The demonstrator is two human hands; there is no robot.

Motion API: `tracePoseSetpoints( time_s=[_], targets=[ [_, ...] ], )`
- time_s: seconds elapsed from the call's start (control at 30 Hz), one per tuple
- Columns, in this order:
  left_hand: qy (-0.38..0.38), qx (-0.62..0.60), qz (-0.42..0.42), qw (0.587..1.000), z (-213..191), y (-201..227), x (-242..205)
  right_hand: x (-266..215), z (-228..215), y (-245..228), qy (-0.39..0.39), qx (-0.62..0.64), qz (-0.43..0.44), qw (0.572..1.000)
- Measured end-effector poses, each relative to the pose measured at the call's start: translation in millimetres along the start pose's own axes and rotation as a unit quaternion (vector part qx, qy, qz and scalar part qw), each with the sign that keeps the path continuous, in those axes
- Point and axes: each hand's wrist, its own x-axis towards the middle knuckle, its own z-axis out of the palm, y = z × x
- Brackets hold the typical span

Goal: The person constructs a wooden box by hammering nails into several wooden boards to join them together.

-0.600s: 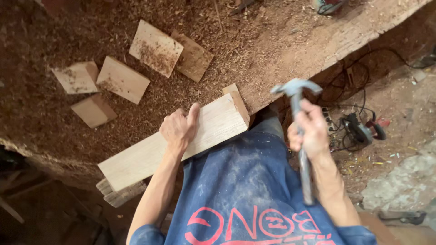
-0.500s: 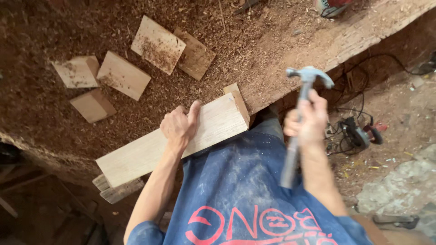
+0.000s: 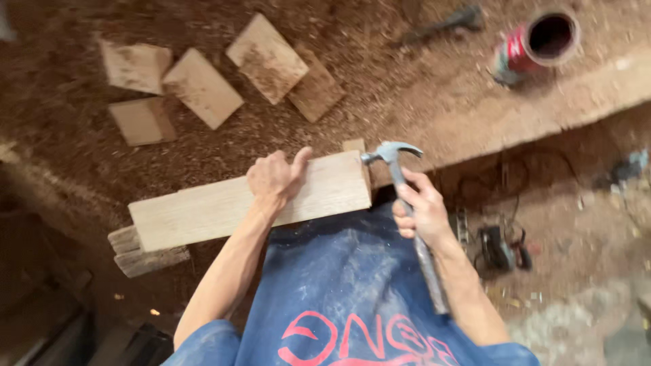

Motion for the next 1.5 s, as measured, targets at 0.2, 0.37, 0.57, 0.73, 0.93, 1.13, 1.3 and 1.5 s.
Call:
tracePoseSetpoints(
  time_s=[0.2, 0.37, 0.57, 0.73, 0.93, 1.13, 1.3, 1.5],
  targets=[
    [-0.007, -0.028, -0.035, 0.999, 2, 0, -6, 4, -22, -20, -0.015, -0.125, -0.031, 0.992],
    [-0.01, -0.024, -0.067, 0.997, -2, 4, -10, 20, -25, -33, 0.071, -0.049, -0.086, 0.992],
    [0.113, -0.051, -0.087, 0.988, 12, 7, -19, 9, -30, -62, -0.081, -0.264, -0.001, 0.961],
    [0.348, -0.025, -0.17, 0.922, 44, 16, -38, 17, -36, -105, -0.109, -0.449, -0.148, 0.874],
    [0.486, -0.012, -0.512, 0.708, 63, 24, -79, 94, -47, -125, -0.171, -0.594, -0.242, 0.748],
    [0.37, -0.502, -0.589, 0.515, 98, 24, -82, 157, -17, -125, -0.137, -0.813, -0.442, 0.355],
    [0.347, -0.524, -0.565, 0.534, 101, 18, -78, 88, 77, -90, -0.287, -0.68, -0.494, 0.46],
    [0.542, -0.133, -0.49, 0.67, 100, 35, -96, 120, 79, -77, -0.213, -0.626, -0.515, 0.546]
  ],
)
